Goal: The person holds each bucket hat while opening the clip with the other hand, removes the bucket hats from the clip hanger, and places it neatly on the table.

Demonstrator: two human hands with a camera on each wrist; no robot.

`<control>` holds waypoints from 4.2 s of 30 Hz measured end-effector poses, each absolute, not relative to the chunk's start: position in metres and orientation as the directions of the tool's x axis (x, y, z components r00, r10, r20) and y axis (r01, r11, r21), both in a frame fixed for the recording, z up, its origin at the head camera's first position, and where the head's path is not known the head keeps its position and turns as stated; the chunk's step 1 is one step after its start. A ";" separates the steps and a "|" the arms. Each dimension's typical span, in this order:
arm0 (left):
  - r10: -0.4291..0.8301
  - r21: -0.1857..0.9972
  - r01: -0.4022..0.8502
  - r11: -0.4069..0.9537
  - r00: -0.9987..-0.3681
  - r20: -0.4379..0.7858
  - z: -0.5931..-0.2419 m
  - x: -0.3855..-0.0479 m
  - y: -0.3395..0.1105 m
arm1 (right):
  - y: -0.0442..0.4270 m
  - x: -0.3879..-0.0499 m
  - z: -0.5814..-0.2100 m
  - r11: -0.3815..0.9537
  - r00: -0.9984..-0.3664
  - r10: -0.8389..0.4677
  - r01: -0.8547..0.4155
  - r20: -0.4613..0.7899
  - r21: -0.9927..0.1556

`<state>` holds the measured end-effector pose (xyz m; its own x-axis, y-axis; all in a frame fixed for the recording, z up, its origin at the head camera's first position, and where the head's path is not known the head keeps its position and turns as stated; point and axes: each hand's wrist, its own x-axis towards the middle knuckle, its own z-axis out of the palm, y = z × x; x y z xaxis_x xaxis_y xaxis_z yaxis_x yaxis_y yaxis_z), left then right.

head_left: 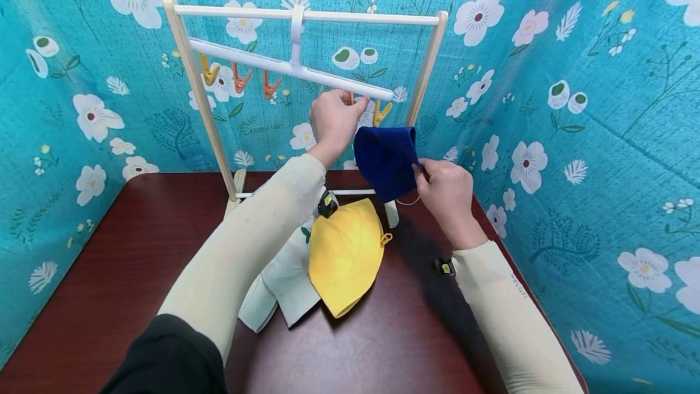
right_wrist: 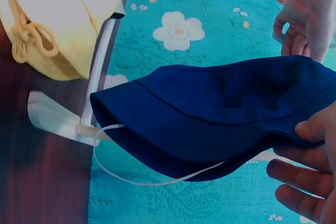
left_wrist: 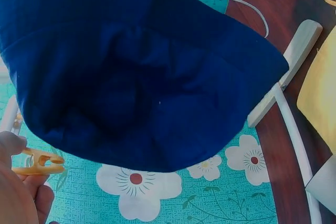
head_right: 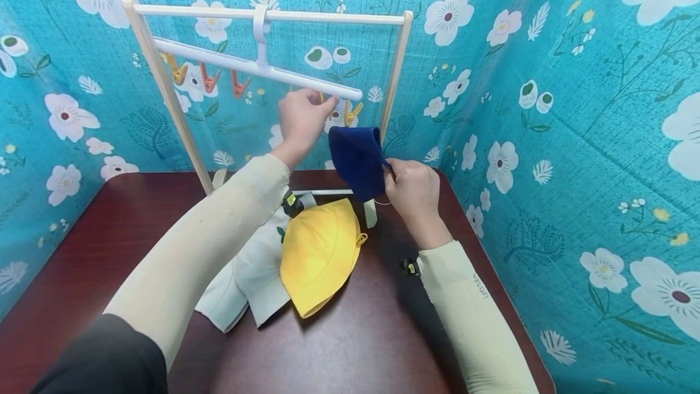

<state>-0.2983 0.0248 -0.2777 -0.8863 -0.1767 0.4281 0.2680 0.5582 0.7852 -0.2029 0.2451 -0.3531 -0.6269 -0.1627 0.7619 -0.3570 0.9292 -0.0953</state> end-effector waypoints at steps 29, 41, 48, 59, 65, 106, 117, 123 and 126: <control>-0.144 0.777 0.346 0.526 -0.864 0.483 -0.286 -0.299 0.026 | 0.279 -0.191 -0.348 0.935 -0.589 -0.123 -0.338 0.799 -0.105; -0.127 0.784 0.343 0.518 -0.875 0.467 -0.289 -0.298 0.023 | 0.283 -0.190 -0.351 0.935 -0.598 -0.102 -0.330 0.795 -0.129; -0.101 0.777 0.334 0.533 -0.887 0.451 -0.291 -0.295 0.016 | 0.285 -0.190 -0.352 0.933 -0.593 -0.095 -0.333 0.800 -0.136; -0.054 0.748 0.313 0.585 -0.906 0.421 -0.303 -0.289 0.004 | 0.287 -0.187 -0.353 0.929 -0.591 -0.072 -0.334 0.803 -0.162; -0.016 0.731 0.351 0.585 -0.896 0.443 -0.303 -0.281 -0.005 | 0.289 -0.186 -0.353 0.926 -0.591 -0.068 -0.337 0.804 -0.169; 0.285 0.632 0.510 0.583 -0.858 0.428 -0.312 -0.199 -0.103 | 0.312 -0.183 -0.362 0.934 -0.543 -0.087 -0.336 0.835 -0.121; 0.256 0.613 0.511 0.603 -0.852 0.457 -0.322 -0.177 -0.128 | 0.313 -0.181 -0.366 0.925 -0.524 -0.104 -0.363 0.845 -0.111; 0.244 0.627 0.512 0.588 -0.850 0.466 -0.332 -0.172 -0.137 | 0.317 -0.181 -0.371 0.929 -0.532 -0.113 -0.356 0.839 -0.100; 0.228 0.635 0.503 0.587 -0.855 0.466 -0.336 -0.171 -0.141 | 0.318 -0.182 -0.374 0.927 -0.525 -0.119 -0.362 0.843 -0.094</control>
<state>-0.1705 -0.1414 -0.3362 -0.8547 0.2278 0.4664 0.5028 0.5865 0.6350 -0.1815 0.3181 -0.3739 -0.5248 -0.1194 0.8428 -0.3622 0.9273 -0.0942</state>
